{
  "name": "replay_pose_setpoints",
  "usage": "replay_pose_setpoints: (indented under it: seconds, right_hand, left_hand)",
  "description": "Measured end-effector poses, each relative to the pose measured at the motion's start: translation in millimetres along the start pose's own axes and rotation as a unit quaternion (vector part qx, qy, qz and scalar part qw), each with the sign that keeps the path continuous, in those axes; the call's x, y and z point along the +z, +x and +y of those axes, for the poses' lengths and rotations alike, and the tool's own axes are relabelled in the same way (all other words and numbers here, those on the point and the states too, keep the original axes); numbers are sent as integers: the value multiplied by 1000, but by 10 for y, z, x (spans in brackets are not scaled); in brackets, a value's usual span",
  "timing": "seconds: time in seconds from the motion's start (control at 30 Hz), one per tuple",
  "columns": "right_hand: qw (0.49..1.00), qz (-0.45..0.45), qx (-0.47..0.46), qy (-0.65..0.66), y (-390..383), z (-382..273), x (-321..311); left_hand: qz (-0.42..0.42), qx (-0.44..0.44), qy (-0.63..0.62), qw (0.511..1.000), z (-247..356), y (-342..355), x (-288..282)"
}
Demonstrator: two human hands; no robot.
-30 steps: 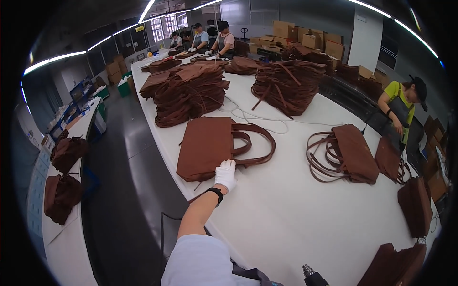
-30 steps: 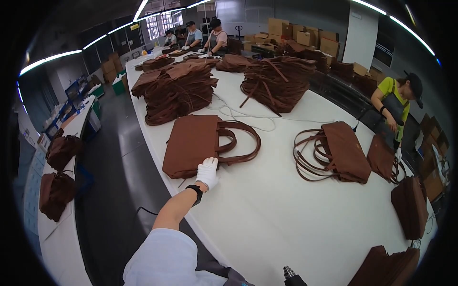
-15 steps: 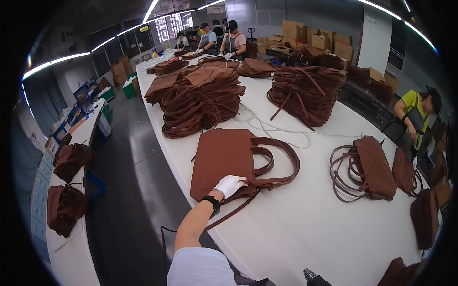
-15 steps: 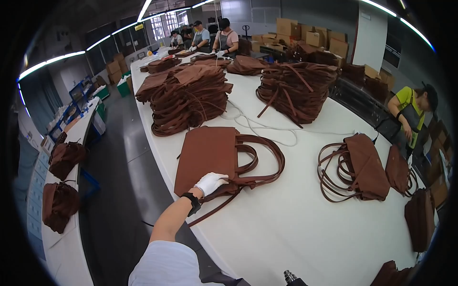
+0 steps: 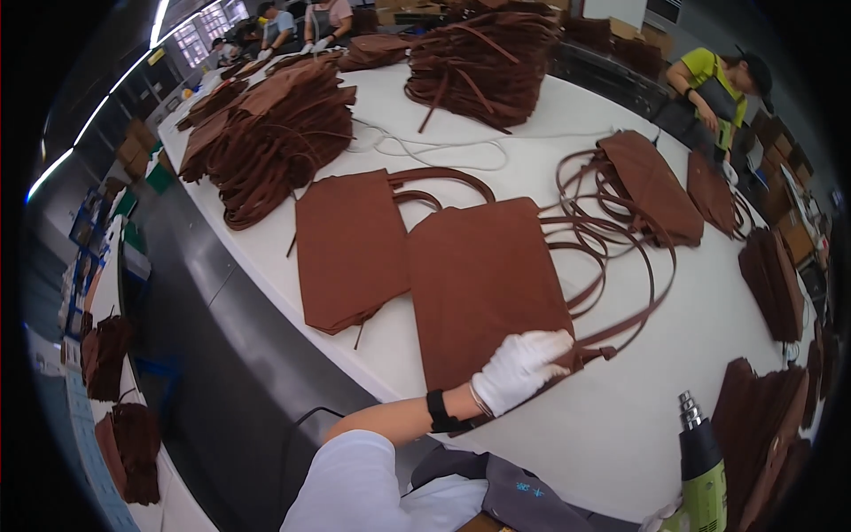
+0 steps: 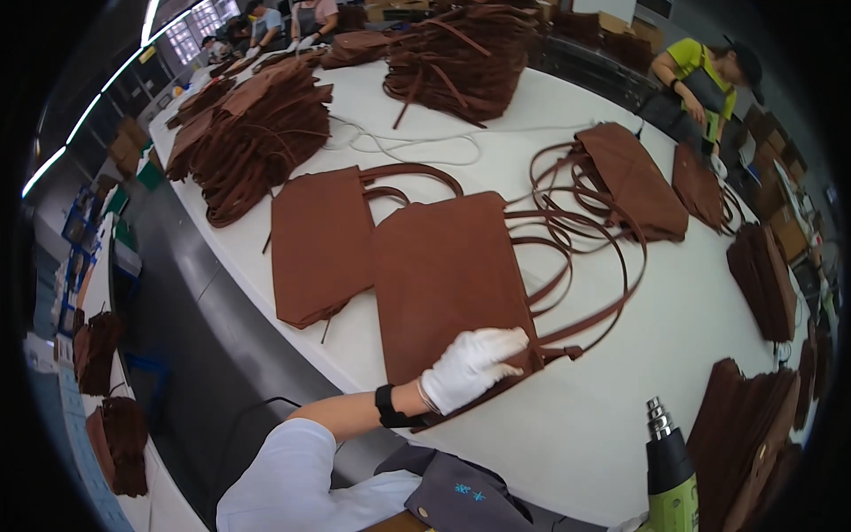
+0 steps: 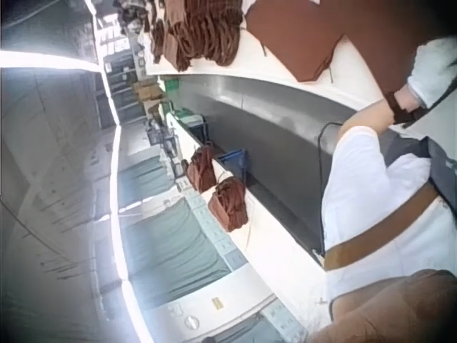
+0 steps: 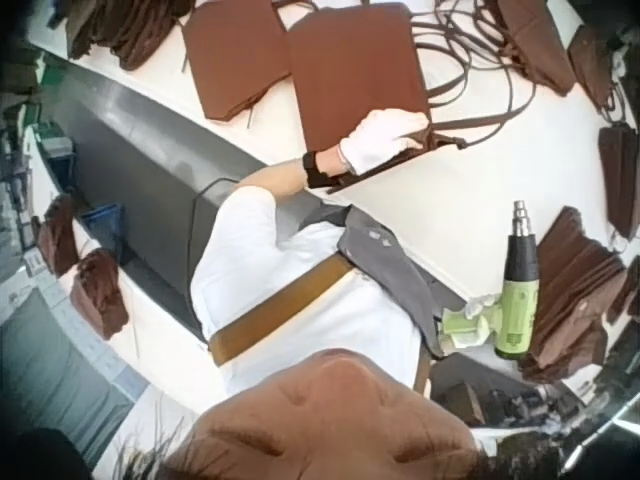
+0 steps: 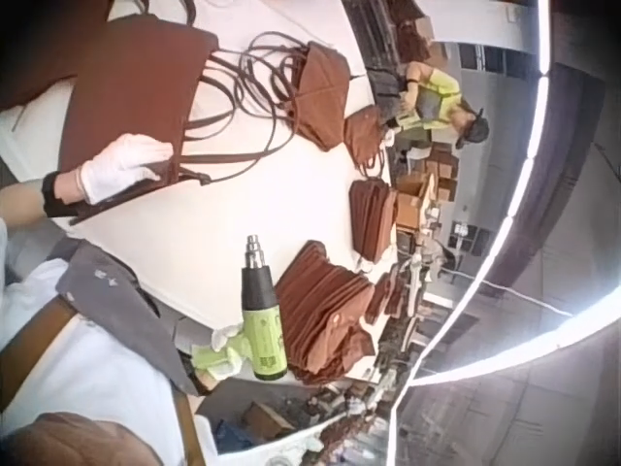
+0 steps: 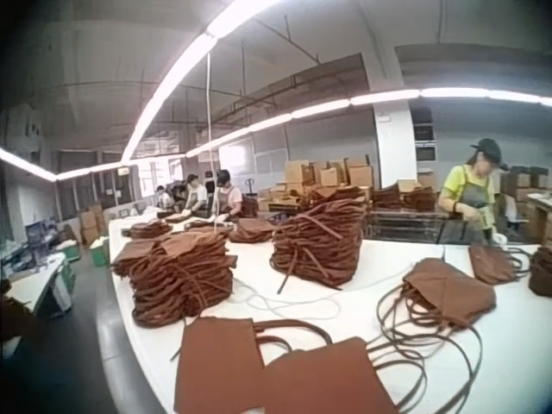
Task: Using a heat gun to smooth and finish leather bags on a production line.
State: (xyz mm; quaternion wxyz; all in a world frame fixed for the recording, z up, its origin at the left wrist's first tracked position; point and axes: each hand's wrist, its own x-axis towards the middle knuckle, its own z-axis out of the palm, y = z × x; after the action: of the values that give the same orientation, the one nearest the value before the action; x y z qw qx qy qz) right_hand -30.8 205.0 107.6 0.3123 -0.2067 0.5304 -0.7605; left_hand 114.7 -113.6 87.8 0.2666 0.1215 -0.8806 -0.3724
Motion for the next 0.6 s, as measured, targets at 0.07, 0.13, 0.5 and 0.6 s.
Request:
replay_pose_setpoints:
  seconds: [0.07,0.13,0.5,0.6]
  right_hand:
    - [999,51,-12,-7,-280,-97,-84]
    - [994,109,-26,-14,-576,-212,-193]
    - [908,-43,180,-376,-812,-216,172]
    - [922,-13,295,-250,-895,29,68]
  left_hand:
    - [-205,-10,-51,977,141,-234,602]
    - [-364,1,-94,927,279,-376,900]
    - [86,-469,-316,821,-981,-488,540]
    - [47,-532,-370,760,-998,-589,495]
